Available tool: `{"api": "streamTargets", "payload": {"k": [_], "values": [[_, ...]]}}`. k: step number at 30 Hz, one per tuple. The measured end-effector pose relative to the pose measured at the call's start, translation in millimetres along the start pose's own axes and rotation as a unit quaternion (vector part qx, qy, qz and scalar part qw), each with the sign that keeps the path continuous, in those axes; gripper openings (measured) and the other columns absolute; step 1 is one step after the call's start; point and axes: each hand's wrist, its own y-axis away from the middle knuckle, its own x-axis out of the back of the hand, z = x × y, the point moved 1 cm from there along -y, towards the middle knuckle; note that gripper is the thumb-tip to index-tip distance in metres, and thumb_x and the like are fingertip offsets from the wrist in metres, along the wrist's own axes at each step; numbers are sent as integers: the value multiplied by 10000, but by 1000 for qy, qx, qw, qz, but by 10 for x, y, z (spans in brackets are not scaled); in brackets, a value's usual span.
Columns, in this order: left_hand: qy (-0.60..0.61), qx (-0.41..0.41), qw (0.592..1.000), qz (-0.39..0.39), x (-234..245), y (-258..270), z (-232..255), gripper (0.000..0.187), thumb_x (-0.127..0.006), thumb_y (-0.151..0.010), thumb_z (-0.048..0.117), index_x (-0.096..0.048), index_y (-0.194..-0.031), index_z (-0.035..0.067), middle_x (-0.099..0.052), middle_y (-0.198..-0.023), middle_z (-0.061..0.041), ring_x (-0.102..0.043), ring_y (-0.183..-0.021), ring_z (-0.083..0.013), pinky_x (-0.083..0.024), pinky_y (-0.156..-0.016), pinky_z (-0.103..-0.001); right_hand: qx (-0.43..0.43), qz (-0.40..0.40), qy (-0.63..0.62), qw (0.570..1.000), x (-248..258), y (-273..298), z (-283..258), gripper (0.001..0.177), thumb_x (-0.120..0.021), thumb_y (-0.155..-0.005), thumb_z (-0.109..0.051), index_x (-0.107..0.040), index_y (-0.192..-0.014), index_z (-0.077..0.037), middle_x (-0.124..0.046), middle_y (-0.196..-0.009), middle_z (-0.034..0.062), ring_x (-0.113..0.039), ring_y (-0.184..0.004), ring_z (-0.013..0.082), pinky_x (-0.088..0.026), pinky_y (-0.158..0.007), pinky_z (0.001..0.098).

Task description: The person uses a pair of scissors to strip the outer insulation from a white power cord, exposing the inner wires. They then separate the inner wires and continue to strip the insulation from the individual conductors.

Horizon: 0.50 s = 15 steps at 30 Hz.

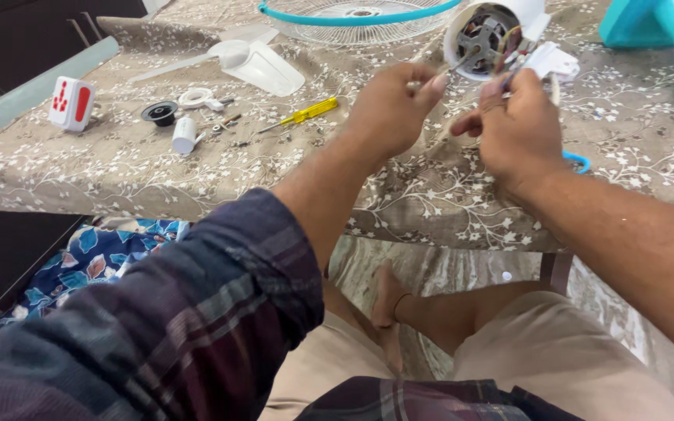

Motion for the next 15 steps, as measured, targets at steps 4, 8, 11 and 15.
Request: {"api": "streamTargets", "payload": {"k": [4, 8, 11, 15], "values": [[322, 78, 941, -68, -341, -223, -179, 330, -654, -999, 279, -715, -1254, 79, -723, -989, -32, -600, -798, -124, -510, -694, -303, 26, -37, 48, 998, 57, 26, -55, 169, -543, -1097, -174, -475, -1082, -20, -730, -867, 70, -751, -773, 133, -562, -646, 268], [515, 105, 848, -72, -420, -198, -431, 306, -636, -999, 248, -689, -1266, 108, -700, -992, 0, -579, -793, -107, -487, -696, -266, 140, -34, 114, 983, 97, 46, -57, 141, -738, -996, -87, -636, -985, 10, -731, -932, 68, -687, -829, 106, -544, -693, 247], [543, 119, 829, -57, -438, -180, -497, 262, -651, -996, 255, -665, -1233, 143, -661, -934, 23, -541, -736, -86, -472, -642, -246, 126, -50, 97, 986, 82, 26, -3, 133, -831, -920, -69, -718, -914, 0, -713, -876, 48, -621, -782, 84, -507, -679, 242], [544, 188, 817, -47, -404, -176, -457, 230, -631, -996, 279, -647, -1121, 86, -655, -861, -1, -584, -661, -107, -463, -547, -260, 42, -141, -29, 989, 81, -17, 53, 106, -827, -885, -55, -732, -865, -13, -694, -843, 9, -594, -767, 57, -498, -693, 234]]}}
